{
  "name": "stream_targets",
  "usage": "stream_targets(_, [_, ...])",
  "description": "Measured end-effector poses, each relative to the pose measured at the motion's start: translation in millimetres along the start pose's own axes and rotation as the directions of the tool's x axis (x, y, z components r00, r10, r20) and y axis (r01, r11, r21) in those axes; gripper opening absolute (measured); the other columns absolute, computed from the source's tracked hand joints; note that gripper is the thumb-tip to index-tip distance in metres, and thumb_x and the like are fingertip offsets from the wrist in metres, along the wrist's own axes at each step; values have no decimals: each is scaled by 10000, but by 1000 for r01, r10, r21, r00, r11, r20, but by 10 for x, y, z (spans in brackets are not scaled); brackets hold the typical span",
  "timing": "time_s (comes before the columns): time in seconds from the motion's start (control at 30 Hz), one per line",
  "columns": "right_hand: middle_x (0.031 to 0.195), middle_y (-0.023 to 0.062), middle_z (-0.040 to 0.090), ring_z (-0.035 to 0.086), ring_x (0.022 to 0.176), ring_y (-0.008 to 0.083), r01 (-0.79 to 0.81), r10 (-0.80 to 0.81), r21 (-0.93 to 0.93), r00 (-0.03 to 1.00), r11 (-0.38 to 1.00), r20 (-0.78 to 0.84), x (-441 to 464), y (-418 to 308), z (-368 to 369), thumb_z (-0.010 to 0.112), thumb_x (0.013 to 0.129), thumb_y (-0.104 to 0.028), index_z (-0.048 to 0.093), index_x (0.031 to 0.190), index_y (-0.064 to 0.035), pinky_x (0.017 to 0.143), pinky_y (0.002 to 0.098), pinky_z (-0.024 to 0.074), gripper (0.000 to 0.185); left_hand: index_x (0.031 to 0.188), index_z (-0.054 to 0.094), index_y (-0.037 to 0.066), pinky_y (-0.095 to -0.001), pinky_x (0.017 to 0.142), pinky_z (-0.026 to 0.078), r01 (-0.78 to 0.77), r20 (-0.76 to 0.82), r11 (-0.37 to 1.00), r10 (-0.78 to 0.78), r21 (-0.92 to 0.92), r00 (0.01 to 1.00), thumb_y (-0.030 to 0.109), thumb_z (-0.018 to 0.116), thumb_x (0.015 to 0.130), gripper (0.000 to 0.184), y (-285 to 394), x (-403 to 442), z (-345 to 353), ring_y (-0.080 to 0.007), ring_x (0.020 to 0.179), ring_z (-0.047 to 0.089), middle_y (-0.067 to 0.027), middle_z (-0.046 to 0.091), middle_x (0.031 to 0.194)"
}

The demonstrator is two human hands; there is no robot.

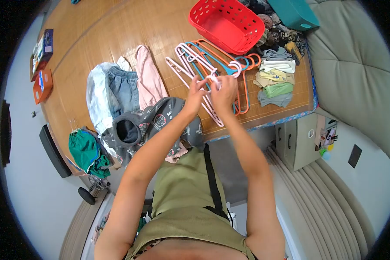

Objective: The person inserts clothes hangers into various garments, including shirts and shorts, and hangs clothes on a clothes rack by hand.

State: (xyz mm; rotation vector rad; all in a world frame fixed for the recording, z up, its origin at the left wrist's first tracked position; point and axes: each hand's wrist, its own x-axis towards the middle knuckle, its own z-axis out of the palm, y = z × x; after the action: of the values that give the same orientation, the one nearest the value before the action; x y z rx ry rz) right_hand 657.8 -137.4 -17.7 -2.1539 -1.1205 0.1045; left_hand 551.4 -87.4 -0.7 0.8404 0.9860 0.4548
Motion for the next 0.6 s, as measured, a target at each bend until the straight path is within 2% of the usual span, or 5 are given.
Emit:
stream_targets(0.2, [1029,191,589,550,974,375,-224,178,170,951,960,253,-470,-371,268,661,820,-148,553,1031,2,813,441,426,280,1457,105,-19,-346,1038,336,27,-139,879,-106,-476,985,-18,438,756,777,335,-299,-169,-272,1193,493,-224,525,1264])
stream_targets(0.33, [933,221,617,599,892,371,-359,189,288,854,888,484,-518,-573,379,551,925,-208,573,998,0,783,426,461,222,1448,88,-42,-347,1077,294,-20,-80,897,-17,-442,997,-29,410,717,799,566,-694,-456,-274,1209,481,-224,541,1253])
stream_targets(0.37, [936,222,614,604,867,353,-247,131,374,942,894,310,-565,-663,451,530,944,-237,580,979,-4,736,416,455,240,1429,218,-22,-329,1038,347,-69,-119,927,26,-369,993,-48,424,769,692,520,-778,-597,-237,1162,523,-180,581,1215])
stream_targets(0.5, [710,170,592,573,644,299,-250,145,244,914,937,380,-542,-1199,290,516,958,-283,591,919,-2,601,432,414,293,1156,568,2,-322,919,445,-158,-382,938,274,308,883,3,554,840,316,215,-1156,-1445,-223,1013,598,-126,631,1089])
stream_targets(0.6, [632,157,556,549,591,294,-240,71,365,904,900,421,-653,-1589,189,530,953,-291,592,877,-3,573,416,399,304,1034,606,37,-397,810,448,85,-478,523,686,848,549,53,691,740,306,118,-1532,-2211,-295,912,544,-123,567,955])
